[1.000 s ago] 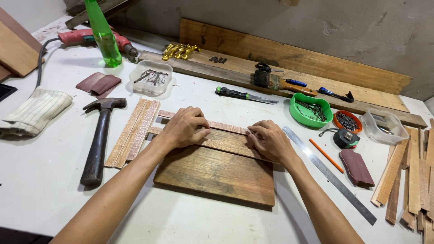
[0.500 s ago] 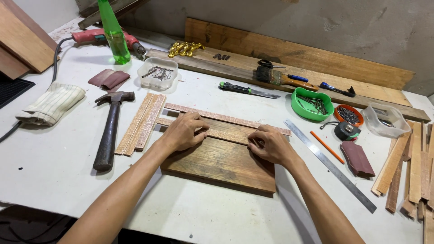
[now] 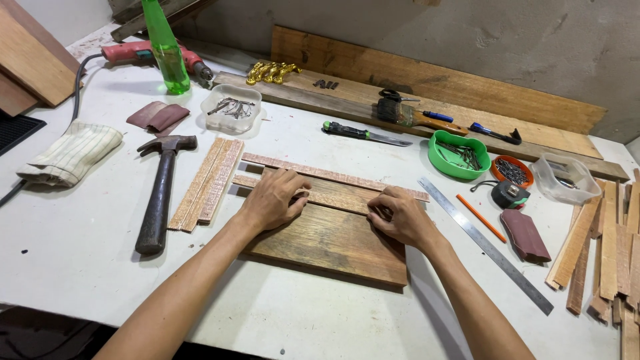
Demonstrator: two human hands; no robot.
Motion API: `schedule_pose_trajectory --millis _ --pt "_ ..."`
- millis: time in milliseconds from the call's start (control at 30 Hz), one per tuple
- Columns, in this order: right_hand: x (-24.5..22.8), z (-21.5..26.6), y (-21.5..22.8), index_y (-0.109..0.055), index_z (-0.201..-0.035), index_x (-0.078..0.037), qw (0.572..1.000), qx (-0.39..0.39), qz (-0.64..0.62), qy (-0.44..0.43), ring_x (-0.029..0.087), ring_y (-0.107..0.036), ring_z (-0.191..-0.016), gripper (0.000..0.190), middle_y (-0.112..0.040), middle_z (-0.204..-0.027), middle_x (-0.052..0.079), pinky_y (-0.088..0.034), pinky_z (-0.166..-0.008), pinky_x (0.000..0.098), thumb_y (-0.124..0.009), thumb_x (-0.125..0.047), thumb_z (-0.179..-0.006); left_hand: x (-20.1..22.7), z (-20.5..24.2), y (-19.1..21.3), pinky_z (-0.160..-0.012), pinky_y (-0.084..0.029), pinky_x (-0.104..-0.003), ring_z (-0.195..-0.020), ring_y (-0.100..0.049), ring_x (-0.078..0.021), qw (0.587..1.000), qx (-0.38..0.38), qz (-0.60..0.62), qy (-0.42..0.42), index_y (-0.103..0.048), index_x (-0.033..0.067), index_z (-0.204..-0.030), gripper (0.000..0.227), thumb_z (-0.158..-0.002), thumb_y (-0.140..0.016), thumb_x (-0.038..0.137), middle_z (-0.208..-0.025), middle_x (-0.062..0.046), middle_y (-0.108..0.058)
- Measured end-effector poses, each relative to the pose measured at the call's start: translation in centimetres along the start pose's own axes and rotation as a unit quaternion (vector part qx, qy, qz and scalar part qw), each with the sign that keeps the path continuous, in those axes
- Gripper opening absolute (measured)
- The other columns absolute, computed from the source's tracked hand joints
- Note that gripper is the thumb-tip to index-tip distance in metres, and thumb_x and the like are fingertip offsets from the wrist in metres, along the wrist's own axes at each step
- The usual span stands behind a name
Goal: Measuring and marking thin wood strips against a board using a ruler and pencil.
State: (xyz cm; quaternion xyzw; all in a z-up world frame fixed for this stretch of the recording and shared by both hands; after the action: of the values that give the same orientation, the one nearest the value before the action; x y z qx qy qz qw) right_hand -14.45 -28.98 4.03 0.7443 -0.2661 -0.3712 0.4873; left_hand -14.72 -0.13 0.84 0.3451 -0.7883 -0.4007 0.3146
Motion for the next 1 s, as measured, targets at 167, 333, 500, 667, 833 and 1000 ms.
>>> schedule_pose_trajectory --millis 167,333,500,667,833,1000 --pt "-0.4 -0.1 0.0 -0.077 -0.101 -0.011 1.0 -0.002 0.009 -0.011 0.022 -0.07 -0.09 0.023 -0.072 -0.097 0.007 -0.062 -0.08 0.0371 -0.076 -0.026 -0.084 0.7 0.0 0.8 -0.085 -0.048 -0.038 -0.092 -0.058 -0.0164 0.999 -0.035 -0.013 0.01 -0.071 0.0166 -0.096 0.015 -0.092 -0.068 0.031 -0.1 -0.001 -0.067" --pt "-0.5 0.7 -0.7 -0.074 -0.102 -0.008 1.0 0.019 0.006 -0.017 0.021 -0.07 -0.091 0.022 -0.071 -0.099 0.007 -0.062 -0.08 0.0344 -0.075 -0.024 -0.086 2.4 -1.6 1.8 -0.082 -0.048 -0.04 -0.093 -0.056 -0.0188 0.997 -0.055 -0.057 0.009 -0.072 0.0163 -0.095 0.029 -0.09 -0.067 0.045 -0.1 -0.006 -0.065" --pt "-0.7 1.8 -1.5 -0.072 -0.099 -0.009 0.997 0.077 0.03 0.0 0.02 -0.067 -0.095 0.017 -0.068 -0.099 0.003 -0.06 -0.083 0.0332 -0.074 -0.023 -0.088 4.4 -2.2 -0.9 -0.069 -0.055 -0.039 -0.091 -0.058 -0.0233 0.977 -0.118 -0.177 0.01 -0.068 0.0065 -0.098 0.047 -0.093 -0.062 0.053 -0.099 -0.013 -0.064" --pt "-1.4 2.3 -1.5 -0.073 -0.092 -0.01 0.989 0.124 0.067 0.041 0.021 -0.065 -0.094 0.012 -0.067 -0.1 0.004 -0.059 -0.08 0.0347 -0.075 -0.022 -0.088 5.1 -0.5 -0.4 -0.068 -0.055 -0.039 -0.086 -0.059 -0.0224 0.98 -0.042 -0.192 0.021 -0.069 0.0071 -0.098 0.039 -0.099 -0.06 0.045 -0.094 -0.012 -0.065" --pt "-2.1 2.5 -1.0 -0.073 -0.091 -0.008 0.984 0.144 0.092 0.058 0.021 -0.065 -0.093 0.013 -0.067 -0.1 0.004 -0.058 -0.08 0.0356 -0.076 -0.021 -0.087 4.5 0.1 -1.0 -0.072 -0.053 -0.039 -0.086 -0.059 -0.0227 0.986 0.047 -0.158 0.02 -0.071 0.0059 -0.099 0.033 -0.091 -0.064 0.037 -0.093 -0.012 -0.065" --pt "-1.5 2.6 -1.3 -0.075 -0.092 -0.009 0.985 0.142 0.072 0.062 0.02 -0.067 -0.093 0.011 -0.07 -0.1 0.003 -0.058 -0.081 0.0347 -0.076 -0.019 -0.088 3.5 0.1 -1.7 -0.085 -0.051 -0.039 -0.09 -0.06 -0.0217 0.996 0.039 -0.072 0.035 -0.071 0.0054 -0.102 0.024 -0.093 -0.066 0.027 -0.098 -0.012 -0.065"
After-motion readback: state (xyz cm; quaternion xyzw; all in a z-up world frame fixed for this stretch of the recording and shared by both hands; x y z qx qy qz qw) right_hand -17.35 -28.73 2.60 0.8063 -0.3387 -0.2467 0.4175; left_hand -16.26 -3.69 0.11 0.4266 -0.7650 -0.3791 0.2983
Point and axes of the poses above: each hand's wrist, its own z-axis away from the middle knuckle, its own y-axis out of the back of the hand, x = y × z, the point moved 4 cm from there along -z, towards the middle knuckle
